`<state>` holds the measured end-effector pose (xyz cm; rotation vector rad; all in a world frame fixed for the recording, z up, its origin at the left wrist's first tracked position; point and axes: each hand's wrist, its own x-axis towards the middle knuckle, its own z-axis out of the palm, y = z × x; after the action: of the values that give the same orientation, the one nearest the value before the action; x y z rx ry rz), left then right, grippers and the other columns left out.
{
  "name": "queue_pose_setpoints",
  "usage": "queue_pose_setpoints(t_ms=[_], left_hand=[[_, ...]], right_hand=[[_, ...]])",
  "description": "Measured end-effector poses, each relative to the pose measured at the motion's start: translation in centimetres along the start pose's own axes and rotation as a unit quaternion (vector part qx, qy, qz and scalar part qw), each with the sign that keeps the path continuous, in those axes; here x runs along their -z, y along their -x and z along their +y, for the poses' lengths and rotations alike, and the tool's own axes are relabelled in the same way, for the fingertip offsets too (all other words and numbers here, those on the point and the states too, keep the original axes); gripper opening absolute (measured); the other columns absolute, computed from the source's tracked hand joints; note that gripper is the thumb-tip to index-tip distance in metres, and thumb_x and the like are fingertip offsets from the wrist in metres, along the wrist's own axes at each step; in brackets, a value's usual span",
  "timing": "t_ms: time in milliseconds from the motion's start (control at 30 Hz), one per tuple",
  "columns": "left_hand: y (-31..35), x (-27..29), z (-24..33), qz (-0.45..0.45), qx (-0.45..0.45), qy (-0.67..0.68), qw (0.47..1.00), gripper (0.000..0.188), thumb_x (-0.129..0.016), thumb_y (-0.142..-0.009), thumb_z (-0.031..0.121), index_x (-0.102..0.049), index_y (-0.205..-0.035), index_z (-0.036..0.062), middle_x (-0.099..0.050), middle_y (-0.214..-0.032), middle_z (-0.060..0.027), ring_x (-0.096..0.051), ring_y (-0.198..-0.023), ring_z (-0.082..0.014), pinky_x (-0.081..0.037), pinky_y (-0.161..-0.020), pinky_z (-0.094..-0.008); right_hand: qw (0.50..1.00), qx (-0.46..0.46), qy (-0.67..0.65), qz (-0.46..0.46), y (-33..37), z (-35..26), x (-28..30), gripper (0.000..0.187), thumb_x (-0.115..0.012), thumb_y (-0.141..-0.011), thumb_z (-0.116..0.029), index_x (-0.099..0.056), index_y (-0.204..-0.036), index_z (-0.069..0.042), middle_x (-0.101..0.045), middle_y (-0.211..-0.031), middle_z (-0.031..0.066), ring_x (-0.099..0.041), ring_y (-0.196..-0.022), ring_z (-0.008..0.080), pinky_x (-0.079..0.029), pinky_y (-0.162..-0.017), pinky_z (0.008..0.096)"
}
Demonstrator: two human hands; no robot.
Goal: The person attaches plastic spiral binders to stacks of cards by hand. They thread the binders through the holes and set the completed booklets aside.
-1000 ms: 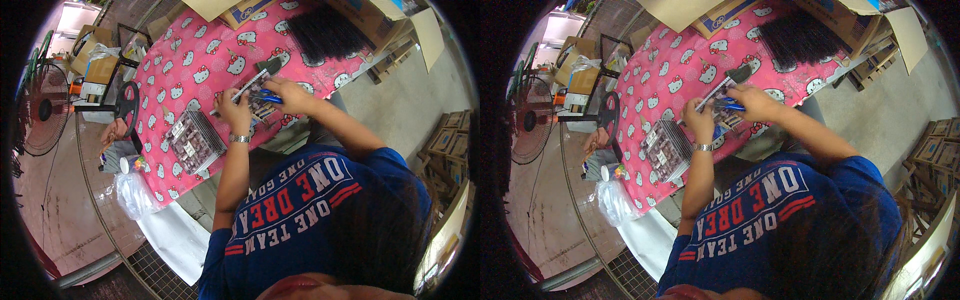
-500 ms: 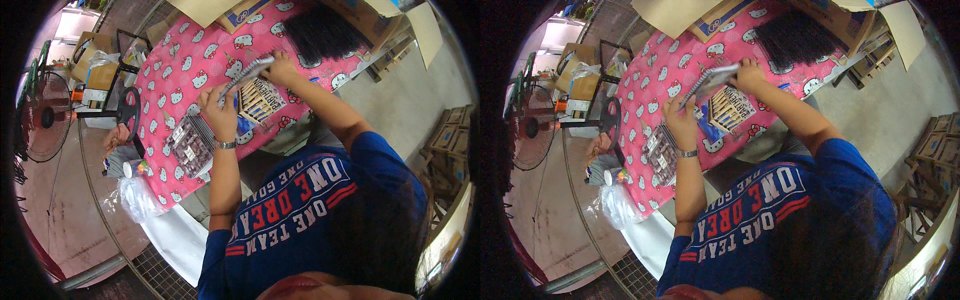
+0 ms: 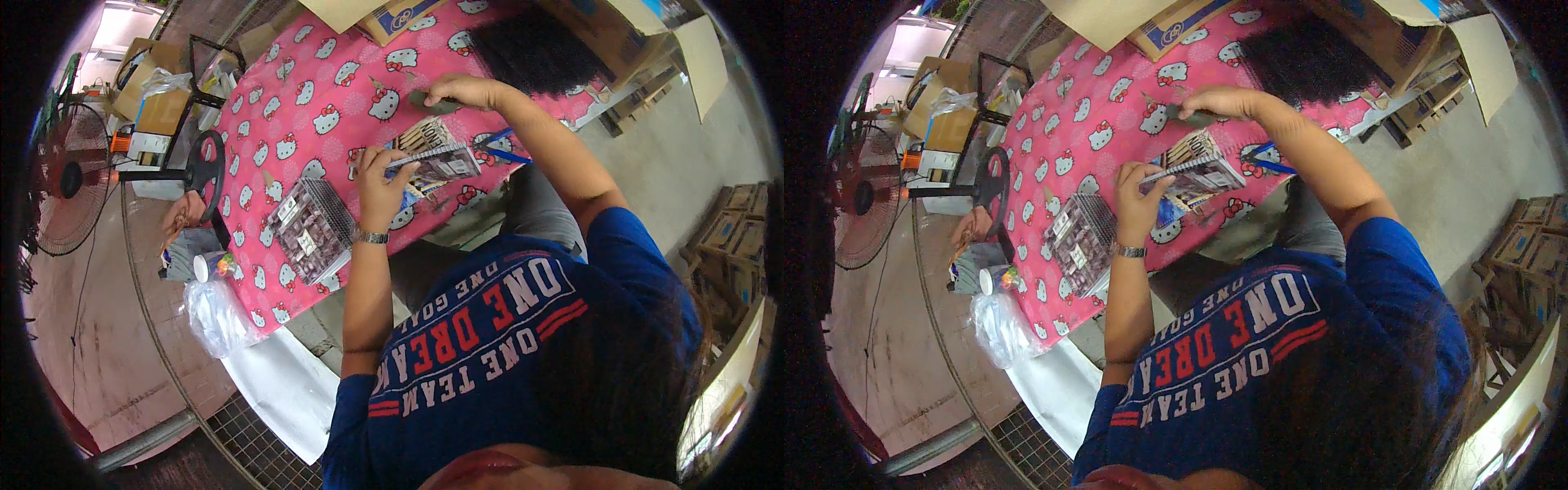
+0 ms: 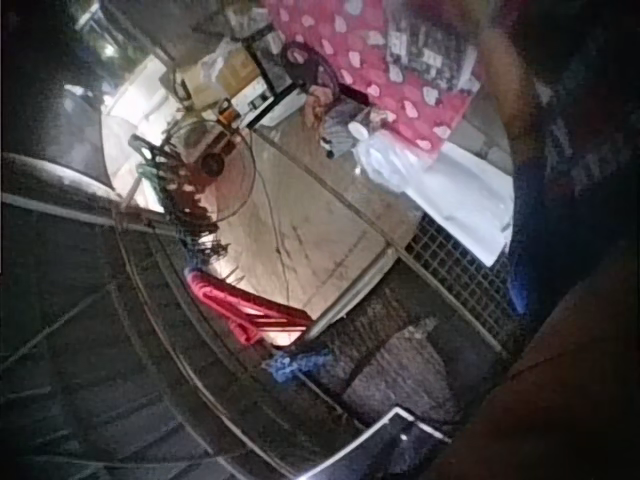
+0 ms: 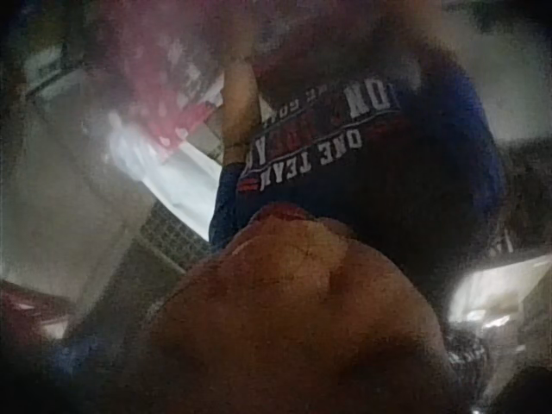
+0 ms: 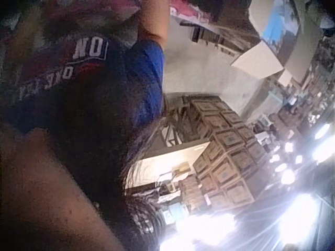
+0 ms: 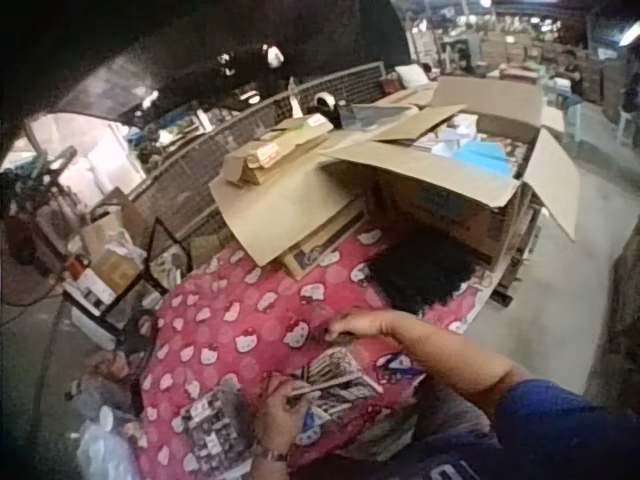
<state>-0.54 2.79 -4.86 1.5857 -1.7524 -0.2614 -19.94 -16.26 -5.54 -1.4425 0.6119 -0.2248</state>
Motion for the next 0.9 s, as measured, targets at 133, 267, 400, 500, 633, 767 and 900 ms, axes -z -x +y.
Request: queue_pose_setpoints(t_ms=[133,267,400,500,633,767,900], left_hand=[[-0.1,-1.1,0.2,-0.005,-0.059,-0.09,0.994,0.031,-0.084,-0.065,0.026,-0.067,-0.084,0.0089,-0.057,-0.091,-0.0065,-0.05,-0.094,-0.0286,-0.04,-0.083,-0.0411],[0.4,-0.6,-0.7,-0.007,-0.084,-0.087,0.993,0.034,-0.084,-0.064,0.029,-0.066,-0.083,0.0084,-0.056,-0.092,-0.0062,-0.049,-0.096,-0.0287,-0.04,-0.084,-0.041],[0.9,-0.1,0.0,-0.023,-0.079,-0.075,0.994,0.034,-0.085,-0.062,0.024,-0.065,-0.082,0.0056,-0.057,-0.089,-0.0074,-0.051,-0.094,-0.0296,-0.041,-0.085,-0.0419],[0.8,0.1,-0.1,-0.026,-0.078,-0.069,0.994,0.033,-0.084,-0.062,0.025,-0.066,-0.083,0.0071,-0.057,-0.088,-0.0058,-0.051,-0.093,-0.0281,-0.041,-0.084,-0.0409],[0.7,-0.1,-0.4,-0.023,-0.087,-0.066,0.994,0.034,-0.083,-0.06,0.027,-0.067,-0.084,0.0086,-0.056,-0.088,-0.0046,-0.05,-0.093,-0.027,-0.04,-0.084,-0.0398],[0.4,-0.5,-0.4,-0.027,-0.079,-0.063,0.995,0.034,-0.081,-0.06,0.027,-0.067,-0.085,0.0083,-0.057,-0.089,-0.0047,-0.05,-0.094,-0.0274,-0.04,-0.085,-0.0397],[0.3,0.1,-0.5,-0.049,-0.077,-0.058,0.994,0.031,-0.077,-0.063,0.022,-0.066,-0.088,0.0072,-0.057,-0.093,-0.006,-0.051,-0.096,-0.0286,-0.04,-0.087,-0.0403]], right_hand=[[0.968,0.114,-0.175,-0.136,1.9,2.2,-2.2,0.034,-0.065,-0.081,-0.025,-0.065,-0.105,-0.001,-0.067,-0.104,0.0069,-0.061,-0.093,0.0171,-0.046,-0.089,0.0306],[0.98,0.026,-0.151,-0.124,4.0,2.1,-4.2,0.033,-0.067,-0.079,-0.025,-0.067,-0.101,0.0,-0.067,-0.103,0.0074,-0.061,-0.091,0.0167,-0.046,-0.087,0.0297],[0.989,0.023,-0.097,-0.106,5.1,1.0,-4.9,0.036,-0.067,-0.078,-0.025,-0.069,-0.1,0.003,-0.068,-0.095,0.0086,-0.059,-0.09,0.0152,-0.045,-0.084,0.028],[0.986,0.118,-0.059,-0.104,5.4,-0.6,-5.0,0.041,-0.068,-0.079,-0.026,-0.068,-0.107,0.004,-0.068,-0.098,0.008,-0.059,-0.092,0.0157,-0.046,-0.085,0.0283],[0.984,0.121,0.028,-0.128,4.8,-1.0,-5.0,0.041,-0.07,-0.078,-0.023,-0.067,-0.109,0.004,-0.066,-0.102,0.0068,-0.058,-0.096,0.0157,-0.045,-0.088,0.0289],[0.971,0.16,-0.061,-0.167,4.0,0.9,-4.9,0.043,-0.071,-0.078,-0.02,-0.064,-0.114,0.002,-0.062,-0.113,0.0068,-0.055,-0.104,0.0166,-0.043,-0.093,0.0308],[0.98,0.101,0.077,-0.155,3.4,0.7,-4.7,0.042,-0.07,-0.079,-0.02,-0.061,-0.115,-0.001,-0.058,-0.117,0.007,-0.051,-0.109,0.0173,-0.039,-0.098,0.0335]])
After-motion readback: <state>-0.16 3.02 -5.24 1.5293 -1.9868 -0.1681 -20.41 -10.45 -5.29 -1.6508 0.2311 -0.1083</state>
